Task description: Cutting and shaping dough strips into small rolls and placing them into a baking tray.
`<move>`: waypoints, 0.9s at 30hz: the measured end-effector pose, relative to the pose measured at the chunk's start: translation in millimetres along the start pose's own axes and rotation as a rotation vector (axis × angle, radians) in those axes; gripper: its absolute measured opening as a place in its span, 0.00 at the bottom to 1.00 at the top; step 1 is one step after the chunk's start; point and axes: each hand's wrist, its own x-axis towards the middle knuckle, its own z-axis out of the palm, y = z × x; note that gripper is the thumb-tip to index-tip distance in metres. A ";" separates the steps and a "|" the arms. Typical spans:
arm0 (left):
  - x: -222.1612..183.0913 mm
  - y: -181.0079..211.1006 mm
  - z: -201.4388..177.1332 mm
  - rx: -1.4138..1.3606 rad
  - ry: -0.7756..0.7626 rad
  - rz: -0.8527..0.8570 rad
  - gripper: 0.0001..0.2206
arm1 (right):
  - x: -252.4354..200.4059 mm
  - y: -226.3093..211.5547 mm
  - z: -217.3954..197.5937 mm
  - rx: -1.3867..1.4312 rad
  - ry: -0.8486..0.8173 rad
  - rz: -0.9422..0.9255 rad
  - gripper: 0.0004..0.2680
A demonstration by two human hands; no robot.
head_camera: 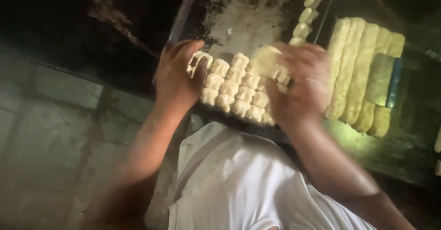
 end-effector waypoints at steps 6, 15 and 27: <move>23.5 -39.4 33.0 0.031 -0.176 0.075 0.09 | -16.2 33.2 43.7 -0.114 -0.458 0.057 0.08; 55.0 -43.6 69.0 -0.119 -0.548 -0.010 0.11 | -66.1 50.3 -62.6 -0.010 -0.267 0.344 0.09; 55.0 -29.1 78.2 0.016 -0.655 -0.043 0.10 | -238.5 163.6 -188.5 -0.316 -0.099 0.603 0.07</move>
